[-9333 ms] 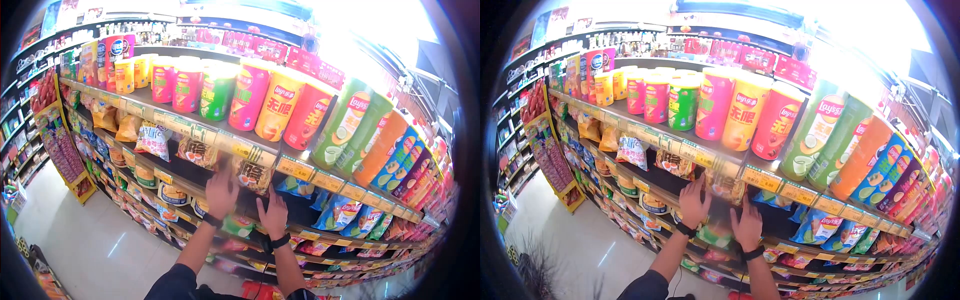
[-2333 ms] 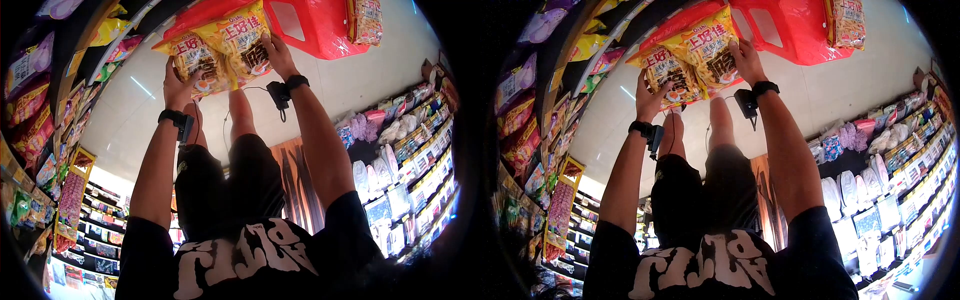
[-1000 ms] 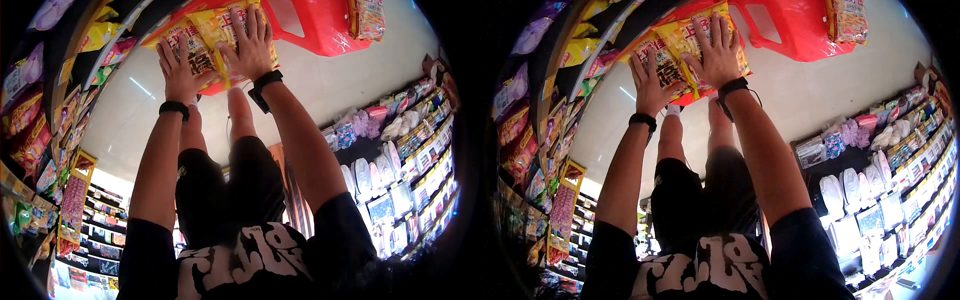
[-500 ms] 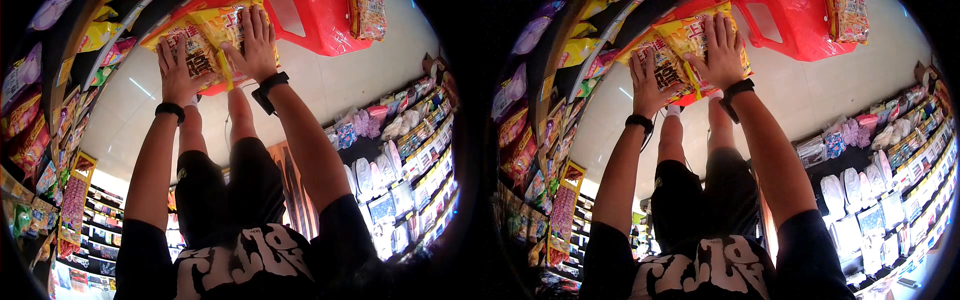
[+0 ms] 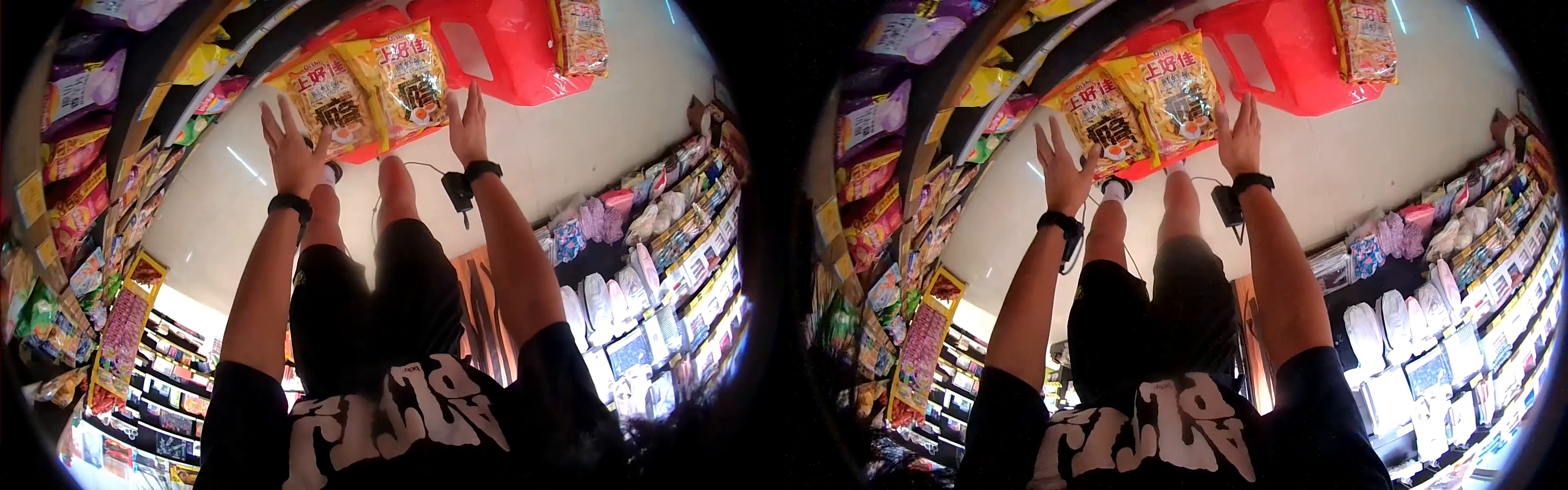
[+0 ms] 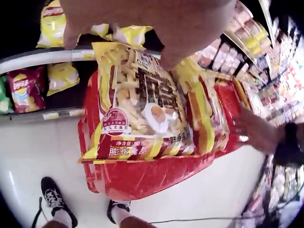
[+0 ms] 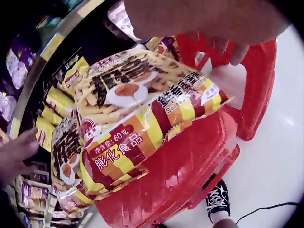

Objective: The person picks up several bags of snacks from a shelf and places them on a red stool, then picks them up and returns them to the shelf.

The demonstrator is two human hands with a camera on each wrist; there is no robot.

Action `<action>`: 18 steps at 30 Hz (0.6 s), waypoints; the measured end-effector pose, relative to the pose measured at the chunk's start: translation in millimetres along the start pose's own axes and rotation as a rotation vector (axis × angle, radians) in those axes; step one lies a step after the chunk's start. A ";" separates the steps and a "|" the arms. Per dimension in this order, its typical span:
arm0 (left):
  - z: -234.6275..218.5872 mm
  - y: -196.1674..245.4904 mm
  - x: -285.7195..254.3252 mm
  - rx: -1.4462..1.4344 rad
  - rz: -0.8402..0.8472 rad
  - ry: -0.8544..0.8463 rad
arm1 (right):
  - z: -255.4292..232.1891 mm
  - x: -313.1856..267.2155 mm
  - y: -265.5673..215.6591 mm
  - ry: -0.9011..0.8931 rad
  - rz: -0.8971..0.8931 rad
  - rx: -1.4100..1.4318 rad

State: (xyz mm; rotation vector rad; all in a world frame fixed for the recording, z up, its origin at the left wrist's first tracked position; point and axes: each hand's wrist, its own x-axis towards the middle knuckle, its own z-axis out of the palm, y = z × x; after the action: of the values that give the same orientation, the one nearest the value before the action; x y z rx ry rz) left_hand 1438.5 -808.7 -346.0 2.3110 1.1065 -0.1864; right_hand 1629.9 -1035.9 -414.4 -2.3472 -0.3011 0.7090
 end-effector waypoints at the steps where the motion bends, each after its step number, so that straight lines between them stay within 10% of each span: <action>1: -3.8 -2.7 -6.0 -0.059 -0.087 -0.016 | -3.7 -7.3 3.5 -0.001 0.046 0.014; 8: -20.2 -11.2 -48.4 -0.229 -0.480 -0.302 | -36.8 -71.8 34.0 -0.082 0.157 -0.021; 18: -38.6 12.5 -111.1 -0.236 -0.158 -0.514 | -85.7 -135.9 29.9 -0.375 0.326 0.211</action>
State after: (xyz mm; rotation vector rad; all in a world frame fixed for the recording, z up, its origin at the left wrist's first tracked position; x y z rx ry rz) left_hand 1371.5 -868.7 -269.3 1.8219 0.9787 -0.6355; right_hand 1566.6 -1156.2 -323.7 -2.0730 0.0020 1.2785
